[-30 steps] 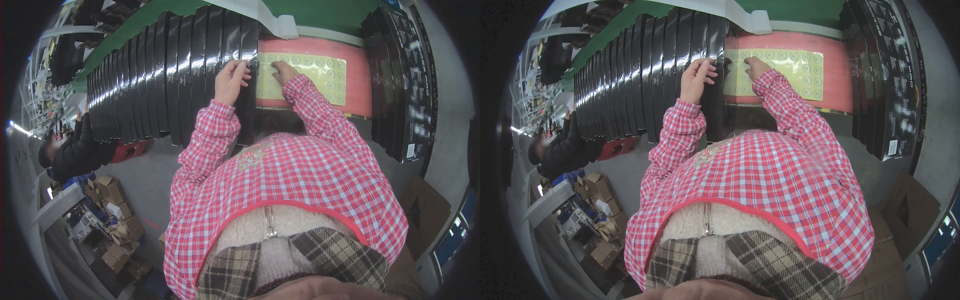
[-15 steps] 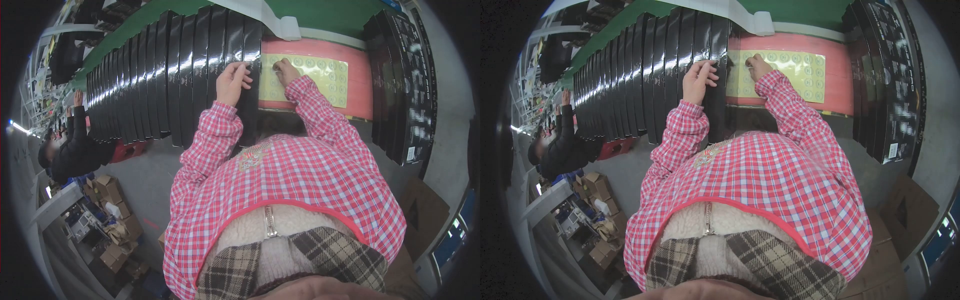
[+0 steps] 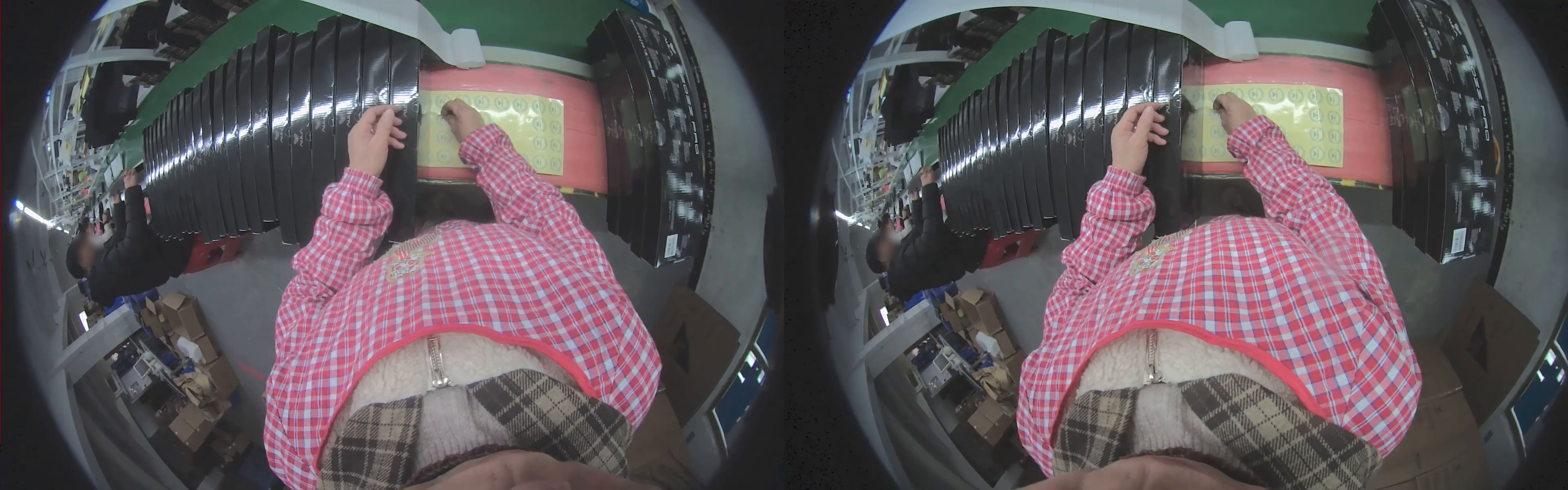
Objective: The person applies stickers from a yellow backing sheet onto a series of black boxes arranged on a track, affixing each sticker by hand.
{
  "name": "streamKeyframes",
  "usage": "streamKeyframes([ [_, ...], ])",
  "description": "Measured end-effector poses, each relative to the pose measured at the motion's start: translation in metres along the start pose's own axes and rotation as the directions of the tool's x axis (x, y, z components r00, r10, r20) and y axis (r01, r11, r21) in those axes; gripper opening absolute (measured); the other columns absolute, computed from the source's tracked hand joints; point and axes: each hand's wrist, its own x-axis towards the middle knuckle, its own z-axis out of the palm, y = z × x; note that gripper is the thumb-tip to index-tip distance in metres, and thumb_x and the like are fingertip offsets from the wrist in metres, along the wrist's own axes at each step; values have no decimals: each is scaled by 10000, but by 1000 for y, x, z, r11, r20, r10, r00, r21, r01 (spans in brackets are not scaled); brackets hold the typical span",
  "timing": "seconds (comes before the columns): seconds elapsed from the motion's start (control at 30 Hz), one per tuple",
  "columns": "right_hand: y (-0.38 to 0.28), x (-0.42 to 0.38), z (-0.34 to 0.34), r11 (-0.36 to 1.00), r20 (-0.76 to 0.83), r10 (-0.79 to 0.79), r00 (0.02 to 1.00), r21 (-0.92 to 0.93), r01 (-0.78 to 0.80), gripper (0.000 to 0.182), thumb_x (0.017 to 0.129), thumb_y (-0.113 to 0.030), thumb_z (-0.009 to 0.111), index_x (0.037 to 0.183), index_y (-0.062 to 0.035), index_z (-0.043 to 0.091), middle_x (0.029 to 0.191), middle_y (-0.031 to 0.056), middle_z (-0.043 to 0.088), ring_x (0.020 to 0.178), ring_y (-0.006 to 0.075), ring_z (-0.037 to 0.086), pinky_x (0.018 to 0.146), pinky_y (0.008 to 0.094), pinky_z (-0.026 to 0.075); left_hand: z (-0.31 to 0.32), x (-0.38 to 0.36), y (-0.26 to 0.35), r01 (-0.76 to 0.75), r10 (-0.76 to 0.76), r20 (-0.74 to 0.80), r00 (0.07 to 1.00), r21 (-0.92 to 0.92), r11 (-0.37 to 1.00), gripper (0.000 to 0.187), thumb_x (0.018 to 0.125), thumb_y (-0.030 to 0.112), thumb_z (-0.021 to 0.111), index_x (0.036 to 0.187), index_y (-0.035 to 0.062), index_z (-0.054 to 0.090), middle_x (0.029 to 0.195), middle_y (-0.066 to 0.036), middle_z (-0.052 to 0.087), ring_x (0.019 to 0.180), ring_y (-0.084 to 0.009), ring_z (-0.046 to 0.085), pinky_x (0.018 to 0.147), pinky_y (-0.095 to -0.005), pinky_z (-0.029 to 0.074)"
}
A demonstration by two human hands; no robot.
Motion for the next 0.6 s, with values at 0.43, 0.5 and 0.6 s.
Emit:
streamKeyframes([
  [0.43,2,-11,-17,924,-165,131,977,378,-60,132,855,-63,535,985,-83,543,954,88,584,872,218,560,776,290,475,3,-2,3,-3,3,-38,999,6,1000,276,907,274,512,1059,58,592,871,-91,623,682,-128,610,624,-204,516],
  [0.5,-7,-20,-35,835,-193,216,957,544,-79,141,824,-58,562,958,-101,556,911,49,556,813,163,519,723,261,473,3,-4,2,1,-1,-44,999,11,1000,278,904,269,516,1067,55,586,888,-99,623,687,-130,610,633,-211,518],
  [0.6,-30,-31,-70,759,-105,182,978,648,-72,202,800,-43,617,995,-78,584,890,43,576,835,156,548,787,257,489,3,-4,5,18,-16,-55,998,36,999,275,892,238,532,1092,54,568,930,-105,611,710,-136,606,610,-207,515],
])
